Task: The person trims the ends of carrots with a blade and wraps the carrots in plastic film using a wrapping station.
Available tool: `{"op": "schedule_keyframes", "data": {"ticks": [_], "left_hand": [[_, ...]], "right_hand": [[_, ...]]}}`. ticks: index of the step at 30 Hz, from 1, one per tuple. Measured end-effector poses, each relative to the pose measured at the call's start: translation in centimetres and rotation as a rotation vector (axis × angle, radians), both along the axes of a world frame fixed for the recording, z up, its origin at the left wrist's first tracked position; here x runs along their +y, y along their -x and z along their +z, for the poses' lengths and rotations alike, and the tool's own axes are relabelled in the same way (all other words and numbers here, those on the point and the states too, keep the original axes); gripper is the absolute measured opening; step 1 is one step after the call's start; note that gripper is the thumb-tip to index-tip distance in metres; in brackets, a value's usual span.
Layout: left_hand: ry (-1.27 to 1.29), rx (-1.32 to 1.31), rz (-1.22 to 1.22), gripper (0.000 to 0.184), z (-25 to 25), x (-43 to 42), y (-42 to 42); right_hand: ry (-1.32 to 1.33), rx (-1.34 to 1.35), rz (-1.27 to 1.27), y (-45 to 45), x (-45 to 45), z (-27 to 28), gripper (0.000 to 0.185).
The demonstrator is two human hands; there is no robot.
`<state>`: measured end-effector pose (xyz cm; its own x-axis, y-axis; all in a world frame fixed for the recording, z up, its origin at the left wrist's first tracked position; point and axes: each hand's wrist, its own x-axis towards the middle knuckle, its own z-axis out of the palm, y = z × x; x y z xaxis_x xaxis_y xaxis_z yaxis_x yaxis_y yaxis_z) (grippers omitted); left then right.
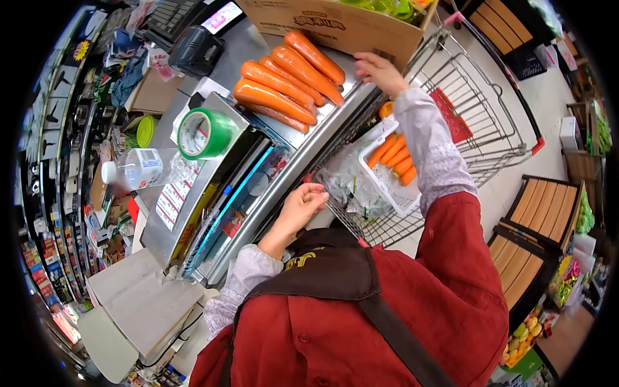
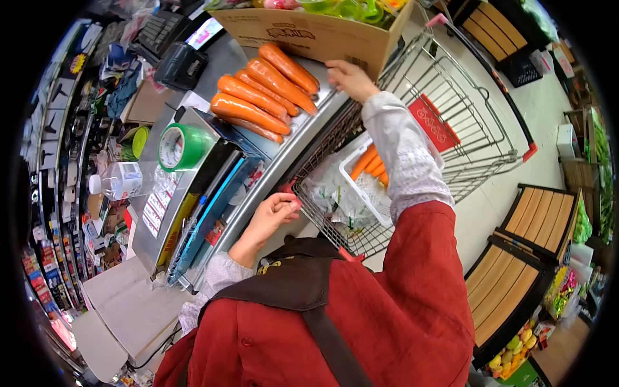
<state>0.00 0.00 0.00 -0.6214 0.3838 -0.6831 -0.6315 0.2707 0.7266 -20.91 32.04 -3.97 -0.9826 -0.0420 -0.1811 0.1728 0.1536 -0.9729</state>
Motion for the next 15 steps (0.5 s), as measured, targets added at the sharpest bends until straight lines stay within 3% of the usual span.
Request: {"op": "schedule_keyframes", "data": {"ticks": [2, 6, 10, 13, 14, 15], "left_hand": [[0.017, 0.018, -0.011, 0.034, 0.3, -0.5, 0.1], [0.038, -0.013, -0.002, 0.034, -1.5, 0.9, 0.2], [0.066, -0.074, 0.009, 0.034, -2.7, 1.4, 0.1], [0.093, -0.103, -0.021, 0.035, -3.8, 2.2, -0.1], [0.085, -0.119, -0.014, 0.035, -4.3, 2.2, -0.2], [0.085, -0.134, -0.018, 0.035, -4.6, 2.7, -0.7]], "right_hand": [[0.122, -0.029, -0.088, -3.5, 1.8, 1.9, 0.036], [0.191, -0.151, -0.279, -12.4, 9.7, -1.0, 0.033], [-0.048, -0.583, -0.470, -20.3, 14.8, -11.1, 0.024], [0.300, -0.848, -0.527, -25.9, 14.8, -22.9, 0.028], [0.063, -0.959, -0.594, -26.3, 12.0, -23.0, 0.032], [0.136, -1.051, -0.655, -27.3, 11.1, -24.7, 0.037]]}}
